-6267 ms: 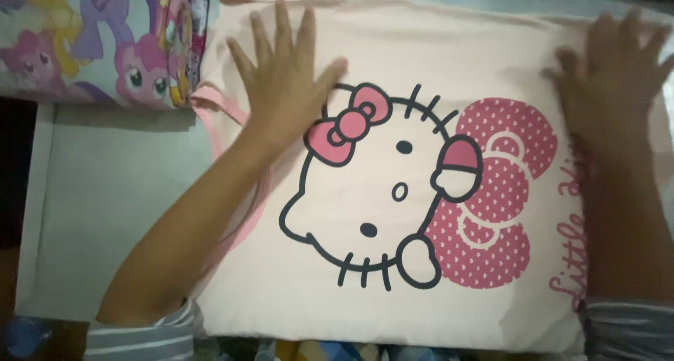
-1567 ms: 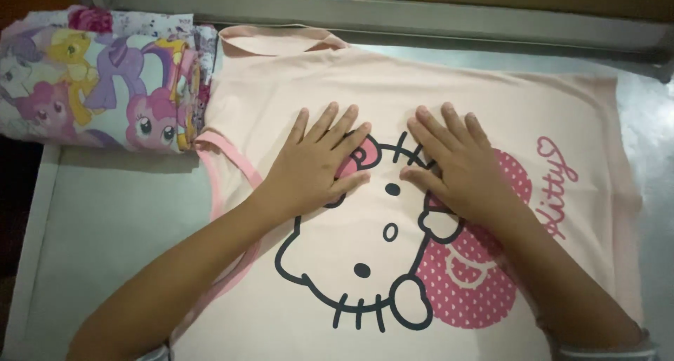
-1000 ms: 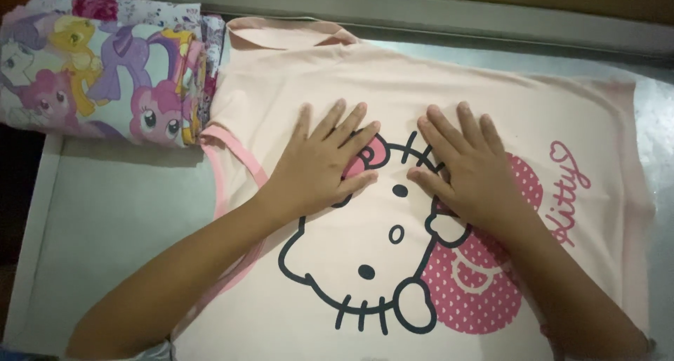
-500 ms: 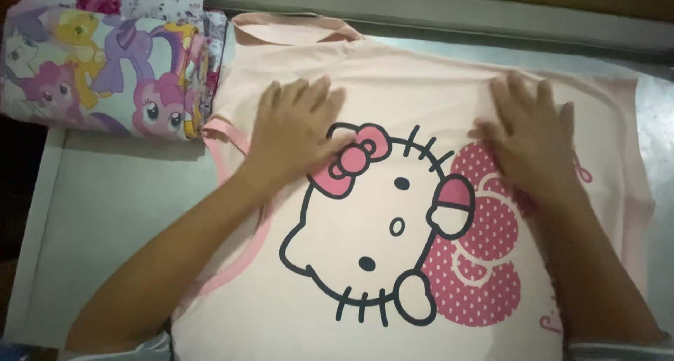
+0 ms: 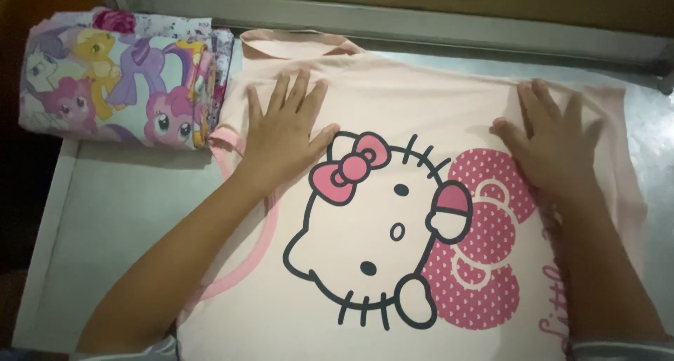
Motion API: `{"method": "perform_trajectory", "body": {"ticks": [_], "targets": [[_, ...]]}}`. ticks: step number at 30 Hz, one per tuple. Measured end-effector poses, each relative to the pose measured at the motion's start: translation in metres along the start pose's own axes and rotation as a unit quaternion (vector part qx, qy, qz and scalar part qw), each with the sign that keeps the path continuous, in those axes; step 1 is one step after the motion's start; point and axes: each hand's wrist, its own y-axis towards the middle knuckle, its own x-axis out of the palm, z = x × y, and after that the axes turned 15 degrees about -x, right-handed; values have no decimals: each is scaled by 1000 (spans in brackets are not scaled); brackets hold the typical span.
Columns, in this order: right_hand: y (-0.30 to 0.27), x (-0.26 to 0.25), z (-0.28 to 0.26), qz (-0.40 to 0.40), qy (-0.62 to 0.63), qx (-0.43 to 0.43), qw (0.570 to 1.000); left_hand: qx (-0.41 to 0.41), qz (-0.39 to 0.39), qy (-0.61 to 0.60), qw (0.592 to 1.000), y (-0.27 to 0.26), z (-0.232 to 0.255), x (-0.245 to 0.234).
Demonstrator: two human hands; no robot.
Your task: Folding a pink shirt with a cartoon graphic on a flat surface.
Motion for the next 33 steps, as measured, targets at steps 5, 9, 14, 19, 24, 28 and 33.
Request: {"method": "perform_trajectory", "body": {"ticks": [5, 9, 14, 19, 24, 28, 33], "targets": [[-2, 14, 35, -15, 1, 13, 1000, -13, -13, 16, 1000, 4, -1, 3], [-4, 16, 39, -3, -11, 11, 1000, -21, -25, 9, 999, 0, 5, -7], [-4, -1, -8, -6, 5, 0, 1000, -11, 22, 20, 1000, -5, 10, -3], [-23, -1, -87, 30, -8, -166, 986, 74, 81, -2, 994, -33, 42, 10], [-28, 16, -104, -25, 32, -230, 972, 95, -43, -40, 994, -49, 56, 10], [-28, 25, -101, 2, 14, -235, 972, 98, -44, -20, 994, -47, 58, 4], [-30, 26, -100, 18, 35, -231, 972, 97, -33, -20, 994, -49, 56, 7]]}}
